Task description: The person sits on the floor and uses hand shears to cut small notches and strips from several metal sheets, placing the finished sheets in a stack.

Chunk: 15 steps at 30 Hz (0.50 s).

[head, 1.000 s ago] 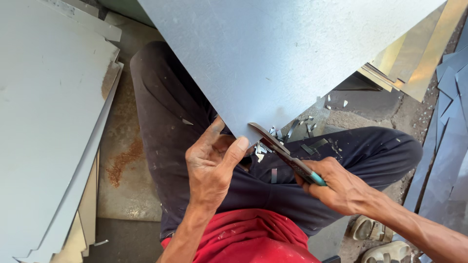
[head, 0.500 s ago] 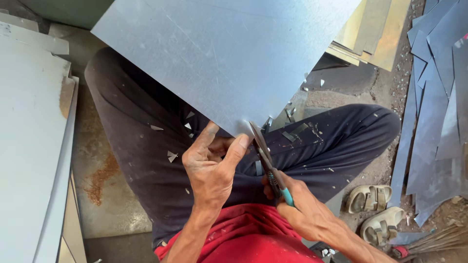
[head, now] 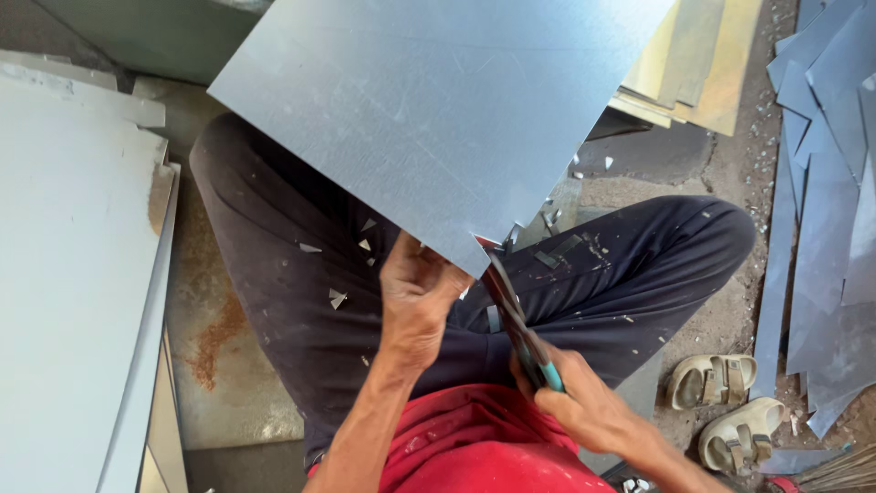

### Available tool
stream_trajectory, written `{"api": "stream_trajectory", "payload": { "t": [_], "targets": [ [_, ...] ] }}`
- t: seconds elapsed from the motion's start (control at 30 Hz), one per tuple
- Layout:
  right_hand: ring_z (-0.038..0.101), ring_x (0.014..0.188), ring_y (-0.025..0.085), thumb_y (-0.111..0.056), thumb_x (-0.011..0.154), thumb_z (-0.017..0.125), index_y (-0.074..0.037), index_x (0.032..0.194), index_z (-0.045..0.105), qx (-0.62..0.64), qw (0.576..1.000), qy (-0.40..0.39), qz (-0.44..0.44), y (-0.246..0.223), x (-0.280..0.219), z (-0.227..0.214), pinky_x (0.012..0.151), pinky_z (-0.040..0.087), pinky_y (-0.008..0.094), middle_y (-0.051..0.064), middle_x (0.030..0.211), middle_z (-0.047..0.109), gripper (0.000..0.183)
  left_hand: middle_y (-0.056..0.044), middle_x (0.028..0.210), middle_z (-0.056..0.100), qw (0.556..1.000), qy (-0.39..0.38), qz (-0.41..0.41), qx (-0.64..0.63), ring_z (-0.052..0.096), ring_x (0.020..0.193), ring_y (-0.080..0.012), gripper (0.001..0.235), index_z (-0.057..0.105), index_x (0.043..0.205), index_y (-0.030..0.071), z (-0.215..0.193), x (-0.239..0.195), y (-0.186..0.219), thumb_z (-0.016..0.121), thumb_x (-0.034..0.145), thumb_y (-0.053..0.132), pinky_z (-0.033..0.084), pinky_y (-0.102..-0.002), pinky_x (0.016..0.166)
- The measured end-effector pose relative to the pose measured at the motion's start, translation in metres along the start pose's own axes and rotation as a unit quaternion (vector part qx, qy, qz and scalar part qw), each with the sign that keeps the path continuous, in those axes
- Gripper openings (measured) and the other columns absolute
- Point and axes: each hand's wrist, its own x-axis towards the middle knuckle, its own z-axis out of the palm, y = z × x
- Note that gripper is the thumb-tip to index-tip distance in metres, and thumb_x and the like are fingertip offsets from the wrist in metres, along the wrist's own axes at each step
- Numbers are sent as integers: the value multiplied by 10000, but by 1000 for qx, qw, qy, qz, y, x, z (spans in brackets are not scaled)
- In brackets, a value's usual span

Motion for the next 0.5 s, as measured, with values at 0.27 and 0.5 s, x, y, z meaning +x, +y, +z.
{"api": "stream_trajectory", "payload": {
  "t": [0.27,0.5],
  "targets": [
    [611,607,182,-89,689,542,46,916,672,206,970,78,107,100,-34,21,578,517,337,96,688,664,294,-69,1197,681,989,-90,35,111,637,1122,-160,369,604,1290,17,-15,8,-1,669,933,-52,508,-303,1019],
    [631,576,184,-64,697,534,53,906,677,267,954,81,106,110,-27,17,558,538,336,102,689,679,278,-91,1017,722,967,-22,12,255,616,925,-176,190,733,1074,-32,-22,16,-5,750,885,-42,505,-324,871]
  ]
}}
